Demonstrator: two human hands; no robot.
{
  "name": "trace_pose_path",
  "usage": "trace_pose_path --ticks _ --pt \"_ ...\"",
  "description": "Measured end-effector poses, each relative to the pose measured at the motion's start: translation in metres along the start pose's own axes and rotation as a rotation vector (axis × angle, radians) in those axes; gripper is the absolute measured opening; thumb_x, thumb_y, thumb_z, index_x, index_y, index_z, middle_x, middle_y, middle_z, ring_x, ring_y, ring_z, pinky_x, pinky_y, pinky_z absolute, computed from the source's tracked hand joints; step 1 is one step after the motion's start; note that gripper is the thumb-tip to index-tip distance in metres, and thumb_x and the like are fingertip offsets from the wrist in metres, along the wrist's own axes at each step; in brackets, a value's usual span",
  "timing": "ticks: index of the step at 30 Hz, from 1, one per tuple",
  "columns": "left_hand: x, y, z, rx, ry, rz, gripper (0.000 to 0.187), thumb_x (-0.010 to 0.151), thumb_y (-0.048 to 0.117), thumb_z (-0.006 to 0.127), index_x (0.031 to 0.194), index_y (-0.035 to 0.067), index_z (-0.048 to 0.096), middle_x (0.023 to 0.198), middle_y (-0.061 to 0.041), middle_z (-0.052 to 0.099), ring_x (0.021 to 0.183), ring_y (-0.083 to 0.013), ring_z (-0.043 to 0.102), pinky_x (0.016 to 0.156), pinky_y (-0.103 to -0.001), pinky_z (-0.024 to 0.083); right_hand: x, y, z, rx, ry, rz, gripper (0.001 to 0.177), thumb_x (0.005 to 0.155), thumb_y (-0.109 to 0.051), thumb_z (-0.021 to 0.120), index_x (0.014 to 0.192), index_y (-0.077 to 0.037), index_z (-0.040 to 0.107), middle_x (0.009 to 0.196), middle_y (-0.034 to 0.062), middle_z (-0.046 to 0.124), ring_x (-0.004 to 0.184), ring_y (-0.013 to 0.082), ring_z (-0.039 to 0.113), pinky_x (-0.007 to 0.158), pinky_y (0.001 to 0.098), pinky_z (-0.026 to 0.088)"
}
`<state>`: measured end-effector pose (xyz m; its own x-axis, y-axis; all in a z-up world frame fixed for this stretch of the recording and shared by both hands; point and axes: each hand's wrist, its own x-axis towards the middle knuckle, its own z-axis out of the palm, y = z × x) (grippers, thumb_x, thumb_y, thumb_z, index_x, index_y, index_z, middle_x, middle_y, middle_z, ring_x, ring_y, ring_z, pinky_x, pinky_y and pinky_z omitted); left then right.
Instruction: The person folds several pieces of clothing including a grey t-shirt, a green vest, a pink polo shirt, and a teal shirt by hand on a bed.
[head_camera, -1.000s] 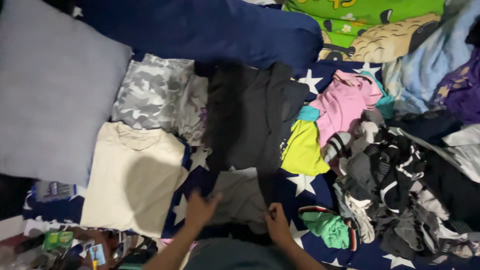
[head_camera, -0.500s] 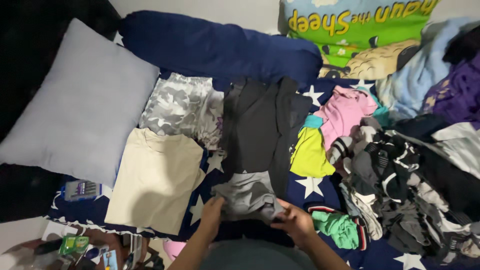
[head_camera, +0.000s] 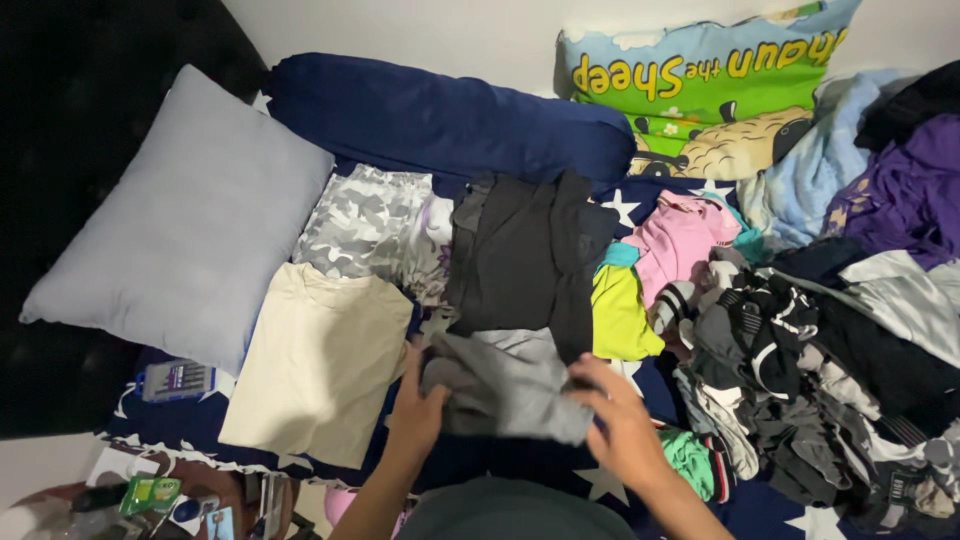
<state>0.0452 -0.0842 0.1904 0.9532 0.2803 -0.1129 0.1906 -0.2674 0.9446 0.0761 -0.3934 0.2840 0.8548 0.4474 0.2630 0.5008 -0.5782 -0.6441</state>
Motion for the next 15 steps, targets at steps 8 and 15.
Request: trace_pose_path --ticks 8,15 --pt "-0.037 0.039 -0.033 -0.241 -0.385 -0.547 0.043 0.087 0.01 0.06 0.125 0.007 0.079 0.117 -0.012 0.075 0.105 -0.0219 0.069 0.091 -0.031 0.052 -0.02 -0.002 0.001 0.319 -0.224 0.226 0.038 0.078 0.005 0.065 0.115 -0.002 0.067 0.119 0.0122 0.075 0.116 0.0271 0.072 0.098 0.0357 0.053" --pt "0.035 0.087 -0.029 -0.576 -0.52 -0.838 0.041 0.091 0.027 0.063 0.129 0.013 0.069 0.114 -0.007 0.074 0.096 -0.0253 0.074 0.077 -0.044 0.061 0.026 0.046 -0.001 0.3 -0.181 0.443 0.025 0.089 -0.007 0.063 0.113 -0.003 0.07 0.097 0.0098 0.079 0.087 0.0176 0.076 0.08 0.0304 0.057"
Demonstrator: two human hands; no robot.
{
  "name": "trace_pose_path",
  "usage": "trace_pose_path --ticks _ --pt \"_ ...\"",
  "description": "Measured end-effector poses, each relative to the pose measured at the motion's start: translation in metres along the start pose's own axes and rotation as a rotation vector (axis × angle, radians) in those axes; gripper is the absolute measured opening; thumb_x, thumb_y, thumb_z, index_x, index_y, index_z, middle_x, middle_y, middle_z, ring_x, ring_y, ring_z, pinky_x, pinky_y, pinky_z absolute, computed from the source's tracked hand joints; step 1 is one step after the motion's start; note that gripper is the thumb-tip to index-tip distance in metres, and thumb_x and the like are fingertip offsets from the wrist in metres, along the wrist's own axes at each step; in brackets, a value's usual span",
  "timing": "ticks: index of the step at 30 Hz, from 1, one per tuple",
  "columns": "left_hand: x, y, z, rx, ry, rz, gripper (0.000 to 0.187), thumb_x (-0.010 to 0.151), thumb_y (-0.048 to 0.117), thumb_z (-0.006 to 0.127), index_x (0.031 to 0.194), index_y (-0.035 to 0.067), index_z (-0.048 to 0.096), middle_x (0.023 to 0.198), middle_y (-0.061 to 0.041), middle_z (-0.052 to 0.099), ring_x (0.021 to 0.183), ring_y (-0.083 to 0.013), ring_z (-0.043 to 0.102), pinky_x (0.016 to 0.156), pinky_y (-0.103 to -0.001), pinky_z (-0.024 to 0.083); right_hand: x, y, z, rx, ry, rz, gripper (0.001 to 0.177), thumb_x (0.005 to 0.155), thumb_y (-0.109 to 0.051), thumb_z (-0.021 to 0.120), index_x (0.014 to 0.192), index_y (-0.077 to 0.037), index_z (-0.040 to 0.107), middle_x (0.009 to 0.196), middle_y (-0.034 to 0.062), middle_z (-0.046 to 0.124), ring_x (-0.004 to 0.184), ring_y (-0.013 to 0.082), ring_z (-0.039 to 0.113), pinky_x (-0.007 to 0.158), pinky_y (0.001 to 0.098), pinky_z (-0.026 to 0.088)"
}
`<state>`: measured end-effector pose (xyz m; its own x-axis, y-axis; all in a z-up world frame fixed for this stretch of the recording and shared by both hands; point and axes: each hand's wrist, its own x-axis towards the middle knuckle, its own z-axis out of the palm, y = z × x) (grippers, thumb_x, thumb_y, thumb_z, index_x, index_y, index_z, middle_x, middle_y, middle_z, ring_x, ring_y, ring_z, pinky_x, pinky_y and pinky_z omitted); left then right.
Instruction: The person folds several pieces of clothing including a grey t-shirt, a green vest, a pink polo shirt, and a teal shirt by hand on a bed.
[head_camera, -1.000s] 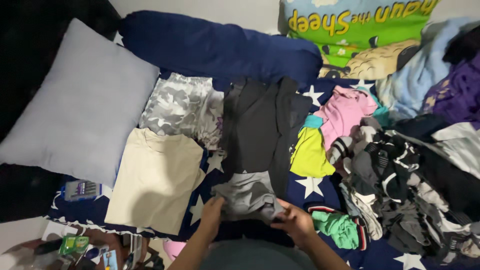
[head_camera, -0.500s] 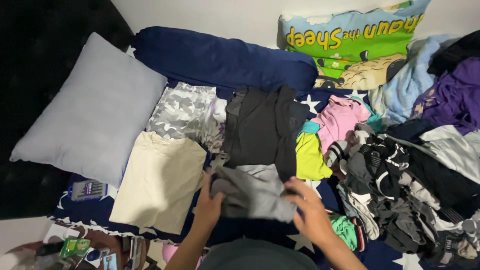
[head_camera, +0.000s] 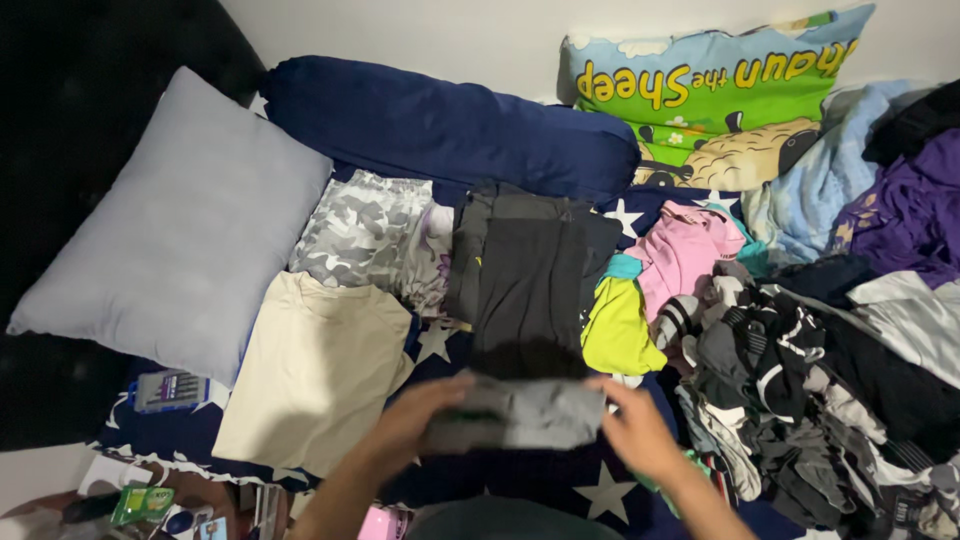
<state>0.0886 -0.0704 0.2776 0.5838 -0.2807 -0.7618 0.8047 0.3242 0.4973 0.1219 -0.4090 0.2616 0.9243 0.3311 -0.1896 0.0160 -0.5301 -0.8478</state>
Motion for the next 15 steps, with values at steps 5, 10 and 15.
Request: trace_pose_path --ticks 5,10,15 --pt "0.07 0.089 0.014 0.015 -0.173 0.111 0.058 0.094 0.045 0.067 0.133 0.002 0.064 0.123 -0.014 0.071 0.102 -0.0253 0.074 0.084 -0.043 0.063 0.098 0.071 -0.03 0.096 -0.003 -0.085 0.022 0.094 -0.008 0.058 0.11 0.0 0.072 0.094 0.0066 0.076 0.087 0.0148 0.068 0.081 0.0316 0.055" --pt "0.169 0.158 0.029 -0.156 0.034 0.204 0.076 0.094 0.05 0.058 0.15 0.011 0.025 0.135 -0.03 0.058 0.105 -0.0425 0.071 0.086 -0.049 0.06 0.213 0.15 -0.042 0.485 0.294 0.233 0.022 0.095 -0.015 0.061 0.117 -0.012 0.062 0.093 0.0012 0.068 0.085 0.0132 0.064 0.073 0.0321 0.053" --pt "0.258 0.096 -0.003 0.549 0.564 0.656 0.089 0.084 0.047 0.074 0.149 0.0 0.036 0.131 -0.023 0.063 0.118 -0.0364 0.065 0.1 -0.042 0.049 0.201 0.211 0.003 0.216 0.09 0.46 0.037 0.088 -0.033 0.071 0.099 0.001 0.074 0.078 0.009 0.074 0.07 0.0199 0.064 0.063 0.0335 0.048"
